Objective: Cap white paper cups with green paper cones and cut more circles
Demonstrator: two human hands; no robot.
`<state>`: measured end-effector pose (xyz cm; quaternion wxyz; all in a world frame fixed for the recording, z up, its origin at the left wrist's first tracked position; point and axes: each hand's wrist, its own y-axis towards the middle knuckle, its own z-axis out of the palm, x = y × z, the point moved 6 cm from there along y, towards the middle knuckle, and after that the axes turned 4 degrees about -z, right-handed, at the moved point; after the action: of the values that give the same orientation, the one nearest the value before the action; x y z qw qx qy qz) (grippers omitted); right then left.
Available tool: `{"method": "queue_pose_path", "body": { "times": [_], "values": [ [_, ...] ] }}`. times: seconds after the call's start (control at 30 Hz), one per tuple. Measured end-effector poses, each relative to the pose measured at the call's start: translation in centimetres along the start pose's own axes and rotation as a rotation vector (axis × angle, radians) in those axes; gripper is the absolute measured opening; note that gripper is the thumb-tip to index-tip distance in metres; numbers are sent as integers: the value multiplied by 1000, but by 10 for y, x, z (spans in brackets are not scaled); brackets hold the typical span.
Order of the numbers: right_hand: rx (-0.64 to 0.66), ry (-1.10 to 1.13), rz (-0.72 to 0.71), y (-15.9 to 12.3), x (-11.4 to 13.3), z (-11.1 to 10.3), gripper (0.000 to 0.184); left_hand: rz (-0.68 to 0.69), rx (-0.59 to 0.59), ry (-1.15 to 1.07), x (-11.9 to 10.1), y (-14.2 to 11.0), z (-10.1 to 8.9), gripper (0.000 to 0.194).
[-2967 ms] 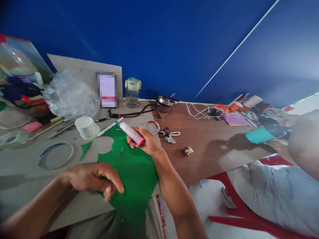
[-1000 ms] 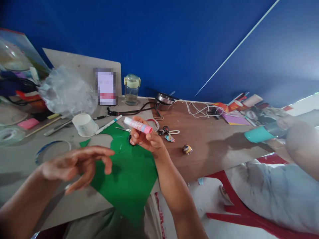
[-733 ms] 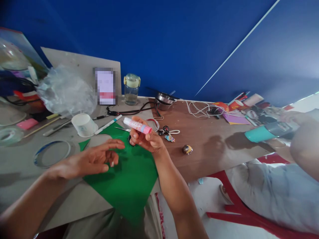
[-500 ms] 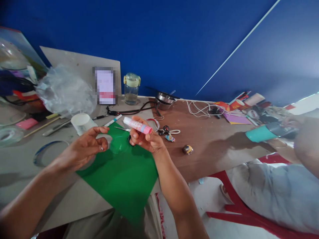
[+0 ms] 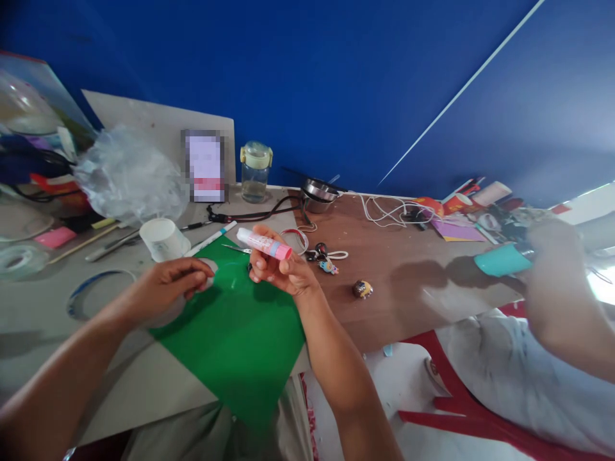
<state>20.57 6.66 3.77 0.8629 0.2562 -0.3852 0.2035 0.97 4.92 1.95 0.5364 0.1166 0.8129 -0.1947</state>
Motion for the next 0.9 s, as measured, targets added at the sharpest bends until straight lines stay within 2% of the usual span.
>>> {"method": "queue_pose_path", "body": {
  "times": [0.07,0.1,0.2,0.3,0.4,0.57,0.7,0.9],
  "values": [
    [-1,-24,14,0,-1,0,74,27,-159,80,8,6,-7,39],
    [-5,-45,20,0,-2,0,71,84,-190,158,7,7,-6,36],
    [-19,-140,49,-1,-6,1,61,338,-209,440,1,6,5,31],
    [-91,-281,95,-3,-12,-3,67,487,-200,626,0,3,14,31],
    [-237,-531,132,-5,-13,-11,65,511,-207,709,4,4,15,26],
    [-381,-998,148,-5,-5,-18,24,499,-221,765,7,6,17,29],
    [-444,-996,109,-4,-1,-22,25,490,-191,790,10,7,25,34],
    [-353,-1066,88,-3,2,-16,30,436,-195,825,18,12,30,49]
  ]
}}
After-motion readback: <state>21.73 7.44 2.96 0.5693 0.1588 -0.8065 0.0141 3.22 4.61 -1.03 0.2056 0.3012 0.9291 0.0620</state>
